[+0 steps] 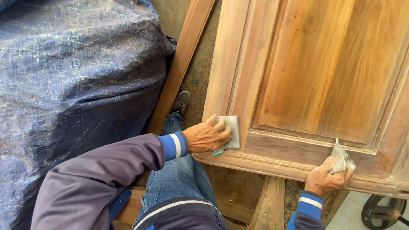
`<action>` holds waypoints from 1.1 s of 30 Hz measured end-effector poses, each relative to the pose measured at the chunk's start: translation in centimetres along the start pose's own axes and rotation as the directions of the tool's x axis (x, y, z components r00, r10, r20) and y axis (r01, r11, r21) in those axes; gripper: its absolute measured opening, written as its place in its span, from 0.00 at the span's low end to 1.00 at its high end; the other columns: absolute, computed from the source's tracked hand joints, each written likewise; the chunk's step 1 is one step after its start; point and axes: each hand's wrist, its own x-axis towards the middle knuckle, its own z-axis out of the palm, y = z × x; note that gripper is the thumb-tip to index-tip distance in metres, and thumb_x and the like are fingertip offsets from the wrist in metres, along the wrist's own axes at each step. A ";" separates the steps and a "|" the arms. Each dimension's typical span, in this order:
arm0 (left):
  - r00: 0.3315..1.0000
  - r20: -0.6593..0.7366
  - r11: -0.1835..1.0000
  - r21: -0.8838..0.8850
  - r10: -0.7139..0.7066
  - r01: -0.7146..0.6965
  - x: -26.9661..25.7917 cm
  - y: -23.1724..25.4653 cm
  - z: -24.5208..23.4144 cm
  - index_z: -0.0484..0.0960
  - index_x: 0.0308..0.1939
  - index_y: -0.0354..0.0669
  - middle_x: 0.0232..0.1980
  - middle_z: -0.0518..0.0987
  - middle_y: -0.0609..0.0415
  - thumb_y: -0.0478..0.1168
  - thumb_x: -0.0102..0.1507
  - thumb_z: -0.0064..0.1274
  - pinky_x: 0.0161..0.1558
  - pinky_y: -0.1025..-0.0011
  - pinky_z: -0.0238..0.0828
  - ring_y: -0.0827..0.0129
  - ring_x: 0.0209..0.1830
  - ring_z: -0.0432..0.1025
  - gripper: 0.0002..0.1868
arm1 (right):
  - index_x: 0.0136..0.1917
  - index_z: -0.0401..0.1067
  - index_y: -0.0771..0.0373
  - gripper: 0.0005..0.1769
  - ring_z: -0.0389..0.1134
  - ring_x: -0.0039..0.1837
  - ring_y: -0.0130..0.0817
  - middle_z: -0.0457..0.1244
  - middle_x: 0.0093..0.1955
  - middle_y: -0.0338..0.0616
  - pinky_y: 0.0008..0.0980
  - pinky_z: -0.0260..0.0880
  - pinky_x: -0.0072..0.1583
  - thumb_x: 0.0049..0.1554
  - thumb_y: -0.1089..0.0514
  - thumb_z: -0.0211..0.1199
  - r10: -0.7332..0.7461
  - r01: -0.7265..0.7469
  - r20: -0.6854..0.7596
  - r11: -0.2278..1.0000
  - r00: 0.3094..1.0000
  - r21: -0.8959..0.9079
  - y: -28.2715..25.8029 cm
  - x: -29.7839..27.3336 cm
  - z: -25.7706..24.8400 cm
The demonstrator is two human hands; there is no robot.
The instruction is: Manually sanding a large wooden door panel using sandpaper.
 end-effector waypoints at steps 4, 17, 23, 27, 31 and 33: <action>0.890 -0.455 0.978 0.180 -0.015 0.109 -2.4 2.0 1.5 0.64 0.70 0.52 0.75 0.67 0.52 0.44 0.60 0.44 0.69 0.50 0.59 0.56 0.72 0.63 0.32 | 0.62 0.77 0.67 0.15 0.64 0.65 0.53 0.65 0.58 0.51 0.52 0.63 0.71 0.69 0.59 0.54 0.056 -0.057 0.030 0.997 0.998 0.048 -0.5 0.2 -0.1; 0.477 -0.630 0.729 -0.218 -0.613 0.648 2.6 1.9 0.6 0.75 0.61 0.32 0.61 0.71 0.45 0.34 0.61 0.46 0.48 0.64 0.69 0.60 0.44 0.67 0.24 | 0.62 0.78 0.69 0.15 0.64 0.63 0.54 0.65 0.58 0.53 0.54 0.61 0.70 0.69 0.59 0.56 -0.004 0.004 -0.007 1.000 1.000 0.000 0.5 0.0 0.4; 0.586 -0.514 0.779 -0.449 -0.626 0.439 0.4 8.1 2.5 0.76 0.47 0.40 0.49 0.72 0.48 0.31 0.57 0.49 0.42 0.62 0.71 0.58 0.44 0.69 0.14 | 0.59 0.77 0.69 0.14 0.63 0.64 0.55 0.64 0.58 0.53 0.54 0.61 0.70 0.68 0.58 0.57 -0.014 0.013 -0.053 1.000 0.998 -0.016 1.7 -0.2 0.8; 0.604 -0.573 0.827 -0.463 -0.554 0.320 1.3 6.7 4.4 0.74 0.50 0.41 0.44 0.72 0.48 0.33 0.62 0.50 0.46 0.61 0.71 0.59 0.44 0.69 0.12 | 0.59 0.77 0.69 0.14 0.63 0.65 0.57 0.64 0.57 0.52 0.54 0.61 0.70 0.67 0.58 0.57 0.013 -0.014 -0.031 1.000 0.999 -0.023 1.6 -0.3 0.9; 0.421 -0.730 0.832 -0.384 -0.539 0.400 2.1 0.2 1.4 0.73 0.51 0.42 0.46 0.74 0.47 0.34 0.60 0.49 0.49 0.61 0.70 0.58 0.48 0.70 0.15 | 0.61 0.78 0.67 0.15 0.64 0.64 0.54 0.64 0.59 0.51 0.54 0.61 0.72 0.67 0.59 0.56 -0.004 0.004 -0.032 1.000 0.999 -0.002 1.3 -0.3 0.8; 0.602 -0.481 0.769 -0.450 -0.637 0.454 2.3 -0.5 1.1 0.74 0.51 0.44 0.45 0.75 0.50 0.30 0.65 0.47 0.47 0.63 0.70 0.61 0.46 0.71 0.11 | 0.60 0.76 0.70 0.14 0.63 0.65 0.57 0.64 0.59 0.53 0.55 0.61 0.70 0.67 0.58 0.58 -0.011 0.009 -0.060 0.999 0.998 -0.034 2.5 -0.6 1.4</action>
